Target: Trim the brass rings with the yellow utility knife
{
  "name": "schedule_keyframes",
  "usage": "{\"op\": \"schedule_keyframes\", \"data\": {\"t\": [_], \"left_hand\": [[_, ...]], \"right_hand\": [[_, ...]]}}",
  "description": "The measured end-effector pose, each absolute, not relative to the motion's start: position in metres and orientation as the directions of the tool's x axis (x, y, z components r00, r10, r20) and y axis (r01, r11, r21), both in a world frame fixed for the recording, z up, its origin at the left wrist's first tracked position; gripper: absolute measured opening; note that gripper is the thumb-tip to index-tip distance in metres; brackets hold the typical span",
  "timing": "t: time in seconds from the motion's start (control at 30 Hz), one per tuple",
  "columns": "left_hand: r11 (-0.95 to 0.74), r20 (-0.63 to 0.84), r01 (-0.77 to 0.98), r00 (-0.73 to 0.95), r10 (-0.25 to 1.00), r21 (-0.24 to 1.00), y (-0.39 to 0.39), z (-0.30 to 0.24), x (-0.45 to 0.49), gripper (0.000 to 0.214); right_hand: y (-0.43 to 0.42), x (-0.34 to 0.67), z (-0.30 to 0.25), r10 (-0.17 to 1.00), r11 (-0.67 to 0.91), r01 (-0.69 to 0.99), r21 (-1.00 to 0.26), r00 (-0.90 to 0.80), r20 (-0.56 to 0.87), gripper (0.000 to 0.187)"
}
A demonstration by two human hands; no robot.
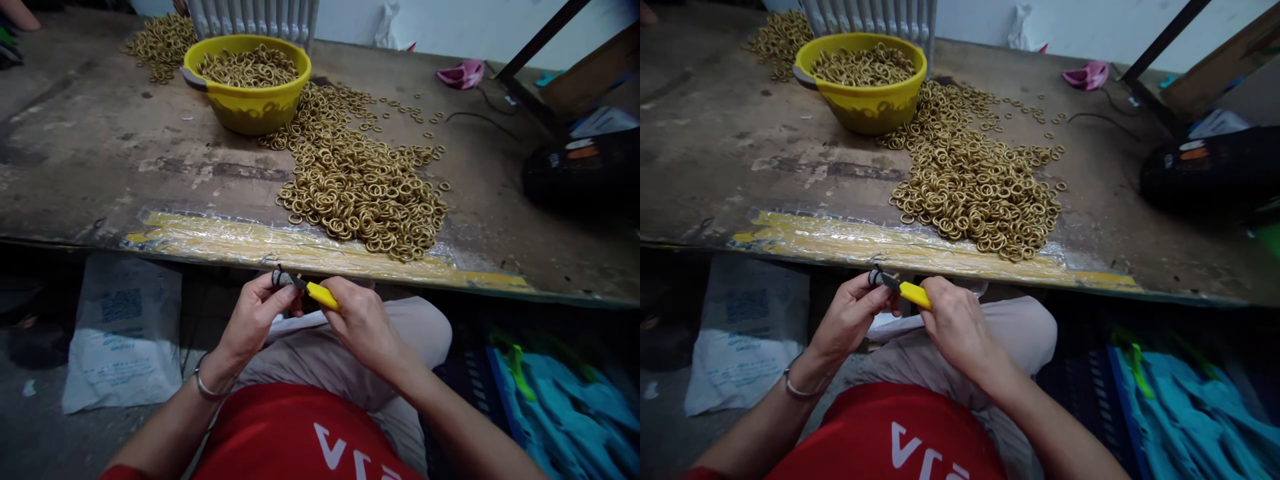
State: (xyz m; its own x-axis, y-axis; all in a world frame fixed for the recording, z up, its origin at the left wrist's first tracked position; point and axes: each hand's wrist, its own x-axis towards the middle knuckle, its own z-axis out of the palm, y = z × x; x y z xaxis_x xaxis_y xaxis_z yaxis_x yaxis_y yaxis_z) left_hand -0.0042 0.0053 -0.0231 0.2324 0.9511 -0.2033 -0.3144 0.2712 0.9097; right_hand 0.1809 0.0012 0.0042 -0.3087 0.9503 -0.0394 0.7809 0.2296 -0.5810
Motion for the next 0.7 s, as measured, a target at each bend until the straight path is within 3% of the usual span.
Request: {"op": "schedule_keyframes", "data": {"t": [0.27,0.43,0.53,0.63,0.7], "left_hand": [[0.165,-0.141,-0.105,0.210,0.968,0.981,0.006,-0.026,-0.008,0.017],[0.115,-0.115,0.012,0.201,0.973,0.993,0.005,-0.020,-0.016,0.016],[0.020,-0.041,0.091,0.240,0.970,0.996,0.004,-0.001,-0.020,0.018],[-0.056,0.027,0.072,0.354,0.935,0.996,0.002,0.010,-0.021,0.020],[-0.004,0.003,0.000,0.372,0.928,1.000,0.004,0.004,-0.020,0.024]], "right_hand": [[0.004,0.175,0.006,0.936,0.282,0.908,-0.311,-0.332,-0.120,0.018],[0.008,0.167,0.005,0.934,0.289,0.931,-0.223,-0.325,-0.148,0.016],[0.020,0.170,-0.002,0.960,0.212,0.971,-0.107,-0.228,-0.164,0.015],[0.039,0.180,-0.009,0.990,0.112,0.993,-0.026,-0.114,-0.078,0.014],[0.053,0.186,-0.012,0.995,0.098,0.994,-0.037,-0.097,0.034,0.015]]}}
